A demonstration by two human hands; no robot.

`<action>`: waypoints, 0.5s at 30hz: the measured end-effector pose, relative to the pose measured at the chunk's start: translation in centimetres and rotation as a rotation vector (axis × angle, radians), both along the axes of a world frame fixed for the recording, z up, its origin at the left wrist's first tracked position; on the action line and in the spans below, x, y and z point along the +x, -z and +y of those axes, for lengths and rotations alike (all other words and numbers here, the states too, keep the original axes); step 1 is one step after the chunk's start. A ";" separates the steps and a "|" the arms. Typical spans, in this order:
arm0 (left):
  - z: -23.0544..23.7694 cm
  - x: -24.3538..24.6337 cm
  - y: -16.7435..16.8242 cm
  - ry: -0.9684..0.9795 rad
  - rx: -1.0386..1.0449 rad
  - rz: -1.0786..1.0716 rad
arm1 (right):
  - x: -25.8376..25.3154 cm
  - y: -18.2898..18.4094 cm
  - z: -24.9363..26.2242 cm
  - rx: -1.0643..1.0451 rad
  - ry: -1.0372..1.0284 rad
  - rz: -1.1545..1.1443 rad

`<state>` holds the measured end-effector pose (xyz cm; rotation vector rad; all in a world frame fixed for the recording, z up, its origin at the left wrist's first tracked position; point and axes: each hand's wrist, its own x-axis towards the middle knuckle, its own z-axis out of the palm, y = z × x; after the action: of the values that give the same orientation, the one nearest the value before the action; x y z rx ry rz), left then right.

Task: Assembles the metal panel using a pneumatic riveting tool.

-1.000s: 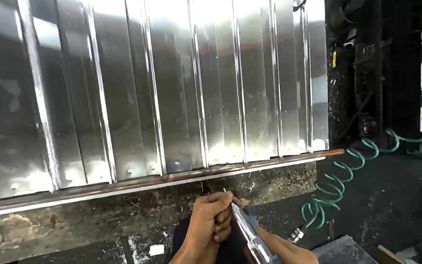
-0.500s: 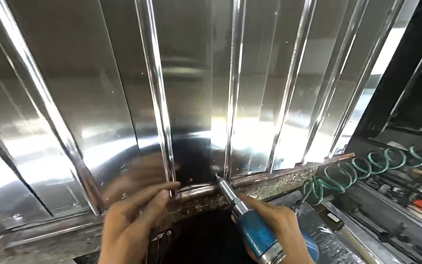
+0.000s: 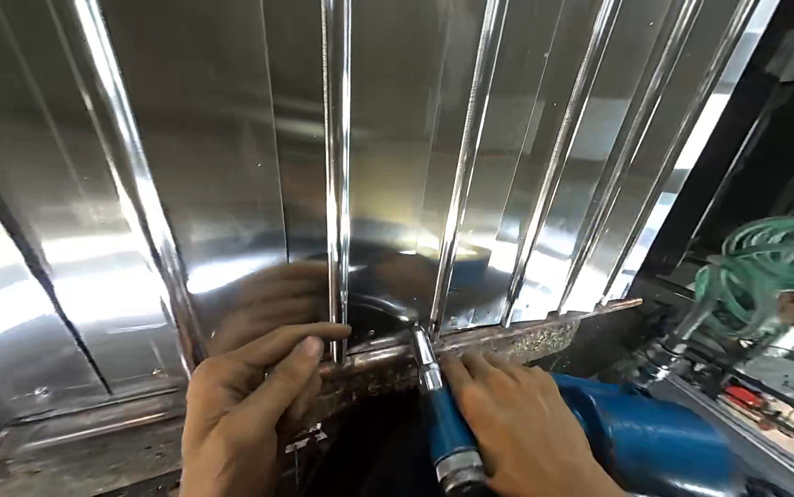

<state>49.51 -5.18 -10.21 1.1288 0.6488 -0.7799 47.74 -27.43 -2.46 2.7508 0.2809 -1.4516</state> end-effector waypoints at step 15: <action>-11.2 -12.8 -9.6 0.181 -0.530 -0.106 | -16.9 -11.2 -6.9 0.686 0.938 -0.468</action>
<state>36.72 -16.38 -0.57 0.7383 0.2267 -0.9690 30.80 -34.28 8.78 3.9569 -0.7677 -0.7336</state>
